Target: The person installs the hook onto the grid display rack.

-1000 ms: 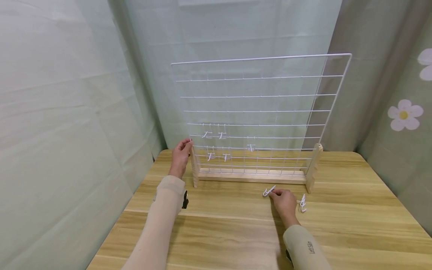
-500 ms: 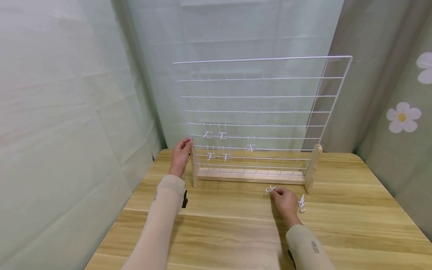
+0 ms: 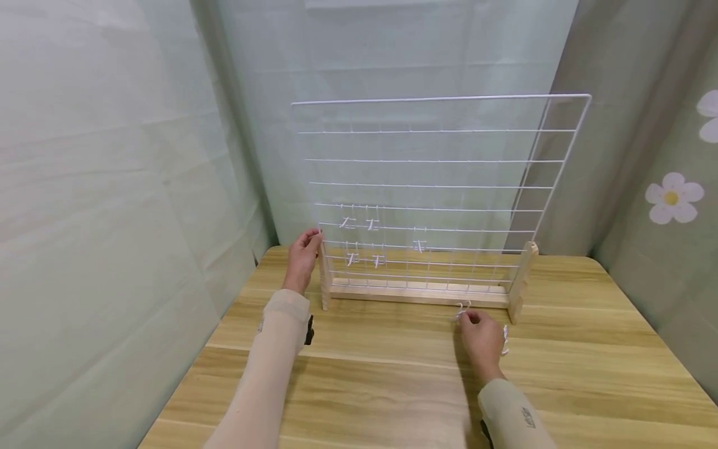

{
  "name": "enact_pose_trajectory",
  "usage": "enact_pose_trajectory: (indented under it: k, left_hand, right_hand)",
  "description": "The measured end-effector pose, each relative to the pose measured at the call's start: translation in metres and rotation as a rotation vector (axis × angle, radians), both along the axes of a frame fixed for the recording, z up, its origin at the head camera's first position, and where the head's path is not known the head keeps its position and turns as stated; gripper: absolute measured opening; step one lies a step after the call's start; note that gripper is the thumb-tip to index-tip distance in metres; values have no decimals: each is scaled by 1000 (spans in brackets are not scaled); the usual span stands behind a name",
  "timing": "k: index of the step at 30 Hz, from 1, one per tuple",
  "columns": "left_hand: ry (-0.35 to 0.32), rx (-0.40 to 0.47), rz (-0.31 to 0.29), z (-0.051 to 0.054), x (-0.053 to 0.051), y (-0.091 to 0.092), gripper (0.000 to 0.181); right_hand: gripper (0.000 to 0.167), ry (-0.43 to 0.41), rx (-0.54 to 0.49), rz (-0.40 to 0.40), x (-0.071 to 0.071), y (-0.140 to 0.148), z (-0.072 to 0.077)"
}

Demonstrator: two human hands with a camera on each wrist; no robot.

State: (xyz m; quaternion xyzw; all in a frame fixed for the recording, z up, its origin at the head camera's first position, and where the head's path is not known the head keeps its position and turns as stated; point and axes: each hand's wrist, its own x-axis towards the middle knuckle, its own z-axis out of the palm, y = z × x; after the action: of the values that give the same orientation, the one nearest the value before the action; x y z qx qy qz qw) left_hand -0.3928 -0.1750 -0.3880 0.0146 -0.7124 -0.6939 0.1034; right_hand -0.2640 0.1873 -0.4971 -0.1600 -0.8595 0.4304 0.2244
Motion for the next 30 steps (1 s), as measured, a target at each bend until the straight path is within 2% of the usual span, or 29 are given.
enact_pose_trajectory:
  k: [4, 5, 11, 12, 20, 30]
  left_hand:
    - [14, 5, -1, 2, 1, 3, 34]
    - [10, 7, -4, 5, 4, 4, 33]
    - [13, 4, -2, 6, 3, 6, 33]
    - [20, 1, 3, 2, 0, 6, 33]
    - [16, 1, -1, 2, -1, 4, 37]
    - [14, -21, -2, 3, 1, 0, 43]
  right_hand:
    - [19, 38, 31, -83, 5, 5, 12]
    - [19, 42, 24, -93, 6, 6, 15]
    - [22, 98, 23, -133, 3, 14, 33]
    - [22, 115, 36, -142, 2, 16, 37]
    - [23, 184, 55, -209, -5, 25, 75]
    - [27, 210, 45, -210, -13, 29, 118]
